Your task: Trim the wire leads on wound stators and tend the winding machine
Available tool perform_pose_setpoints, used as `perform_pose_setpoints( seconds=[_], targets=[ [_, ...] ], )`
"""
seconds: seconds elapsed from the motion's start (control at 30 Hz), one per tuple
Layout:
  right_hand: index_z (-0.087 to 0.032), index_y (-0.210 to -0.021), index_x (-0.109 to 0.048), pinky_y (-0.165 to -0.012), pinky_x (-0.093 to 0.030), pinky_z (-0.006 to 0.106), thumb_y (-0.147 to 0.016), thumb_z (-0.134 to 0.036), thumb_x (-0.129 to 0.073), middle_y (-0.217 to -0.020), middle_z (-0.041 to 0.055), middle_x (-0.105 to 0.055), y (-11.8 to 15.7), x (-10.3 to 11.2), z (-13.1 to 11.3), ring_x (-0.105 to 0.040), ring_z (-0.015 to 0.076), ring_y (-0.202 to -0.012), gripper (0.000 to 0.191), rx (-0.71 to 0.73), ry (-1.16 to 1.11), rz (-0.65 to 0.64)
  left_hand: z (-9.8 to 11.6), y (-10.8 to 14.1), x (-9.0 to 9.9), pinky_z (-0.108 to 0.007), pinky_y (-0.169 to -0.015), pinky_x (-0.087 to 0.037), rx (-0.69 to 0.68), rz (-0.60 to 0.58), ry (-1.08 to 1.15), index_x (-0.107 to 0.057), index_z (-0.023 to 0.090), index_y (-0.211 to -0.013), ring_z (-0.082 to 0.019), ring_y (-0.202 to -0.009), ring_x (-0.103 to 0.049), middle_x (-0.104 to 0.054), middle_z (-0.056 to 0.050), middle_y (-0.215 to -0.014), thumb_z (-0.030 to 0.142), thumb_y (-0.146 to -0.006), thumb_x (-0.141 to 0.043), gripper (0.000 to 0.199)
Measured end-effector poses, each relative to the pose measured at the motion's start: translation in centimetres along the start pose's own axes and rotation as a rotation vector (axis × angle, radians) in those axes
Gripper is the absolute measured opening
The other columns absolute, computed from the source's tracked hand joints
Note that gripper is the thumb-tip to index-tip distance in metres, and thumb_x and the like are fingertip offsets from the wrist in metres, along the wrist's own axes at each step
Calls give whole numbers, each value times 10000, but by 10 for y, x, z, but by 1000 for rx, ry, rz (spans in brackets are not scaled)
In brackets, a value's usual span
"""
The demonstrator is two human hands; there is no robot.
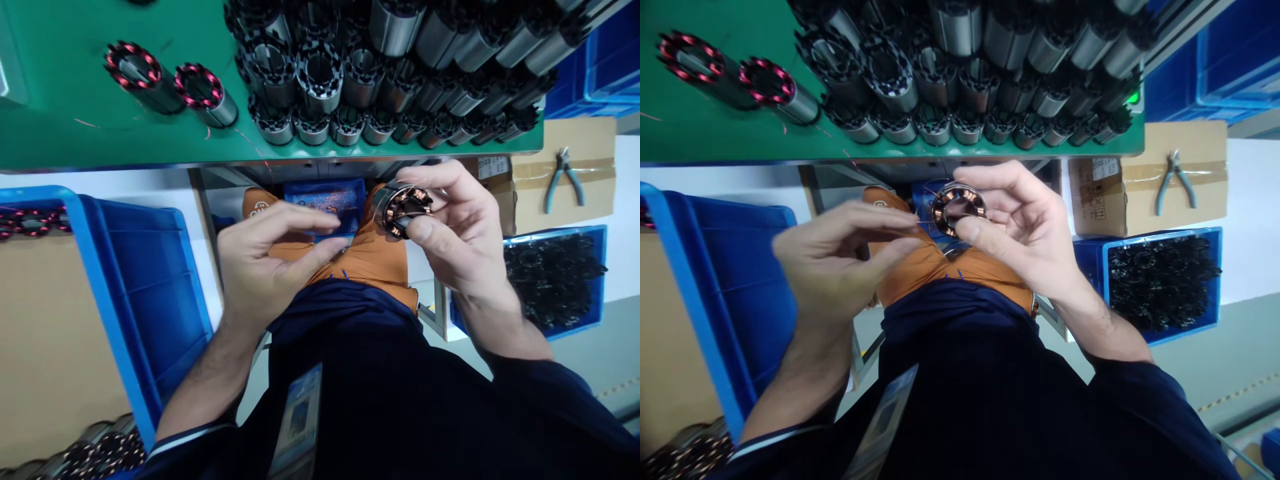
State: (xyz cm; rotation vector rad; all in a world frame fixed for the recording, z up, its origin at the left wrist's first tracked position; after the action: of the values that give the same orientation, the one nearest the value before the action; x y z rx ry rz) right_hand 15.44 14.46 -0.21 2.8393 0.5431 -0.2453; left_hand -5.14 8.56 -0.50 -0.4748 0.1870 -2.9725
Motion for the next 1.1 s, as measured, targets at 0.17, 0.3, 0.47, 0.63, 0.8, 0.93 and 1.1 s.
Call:
perform_pose_setpoints(
  seconds=[0.17, 0.3, 0.47, 0.63, 0.8, 0.93, 1.1],
  targets=[
    [-350, -1264, -782, -953, -737, 385, -777, -507, -1020, -1114, 33, -835, -2, -12, 7, -829, 282, -1106, 564, 21, 27, 4, 37, -13, 1, -335, -798, -661, -58, 99, 199, -843, 318, -1038, -182, -1105, -773, -819, 12, -1177, 279, -1000, -897, 77],
    [-331, -1278, -785, -827, -735, 376, -832, -552, -971, -1019, 29, -829, -1, -14, 6, -832, 261, -955, 531, 4, -11, -63, 5, -7, -26, -313, -832, -647, 61, -15, 380, -790, 248, -971, -179, -1086, -747, -760, -42, -1125, 304, -1050, -832, 105],
    [-281, -1286, -796, -858, -724, 337, -937, -393, -915, -1067, 33, -834, 8, -15, -2, -832, 214, -956, 386, -15, 7, -97, -26, -2, -25, -296, -727, -657, 174, -9, 417, -836, 270, -1091, -187, -1001, -789, -804, -52, -1177, 417, -1075, -806, 151],
    [-253, -1261, -768, -748, -684, 260, -877, -379, -977, -1038, 22, -818, 7, -20, 4, -792, 160, -856, 454, 5, 71, -138, 7, -17, -11, -403, -972, -698, 54, -48, 352, -869, 322, -1119, -233, -1140, -796, -817, -25, -1206, 403, -1018, -880, 130],
    [-286, -1269, -764, -742, -684, 265, -830, -373, -1017, -1043, 8, -814, 5, -12, 11, -777, 164, -848, 514, 21, 90, -117, 9, -19, -18, -380, -878, -680, -53, -77, 412, -873, 342, -1155, -226, -1146, -783, -822, -19, -1214, 325, -1015, -885, 141],
    [-290, -1285, -763, -755, -689, 278, -808, -384, -1035, -1062, 16, -816, 7, -7, 17, -785, 179, -873, 557, 12, 85, -104, 6, -17, -24, -381, -916, -661, -39, -87, 390, -839, 305, -1093, -213, -1127, -773, -809, -22, -1165, 284, -1045, -843, 52],
    [-286, -1320, -724, -817, -690, 285, -921, -344, -939, -1088, 21, -819, 7, -8, 18, -807, 184, -939, 458, 9, -19, -143, -6, -6, -37, -458, -1017, -654, 33, -133, 297, -725, 263, -1077, -264, -1231, -723, -741, -78, -1301, 410, -1142, -681, 167]
  ],
)
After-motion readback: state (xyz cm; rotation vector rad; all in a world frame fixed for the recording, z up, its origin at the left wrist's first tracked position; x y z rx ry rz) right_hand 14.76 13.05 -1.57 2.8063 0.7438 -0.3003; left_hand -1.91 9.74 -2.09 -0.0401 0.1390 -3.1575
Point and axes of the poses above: each hand's wrist, its own y-axis away from the middle knuckle, its own x-axis out of the back of the hand, z = x × y, the point moved 10 cm from there along -y, towards the middle knuckle
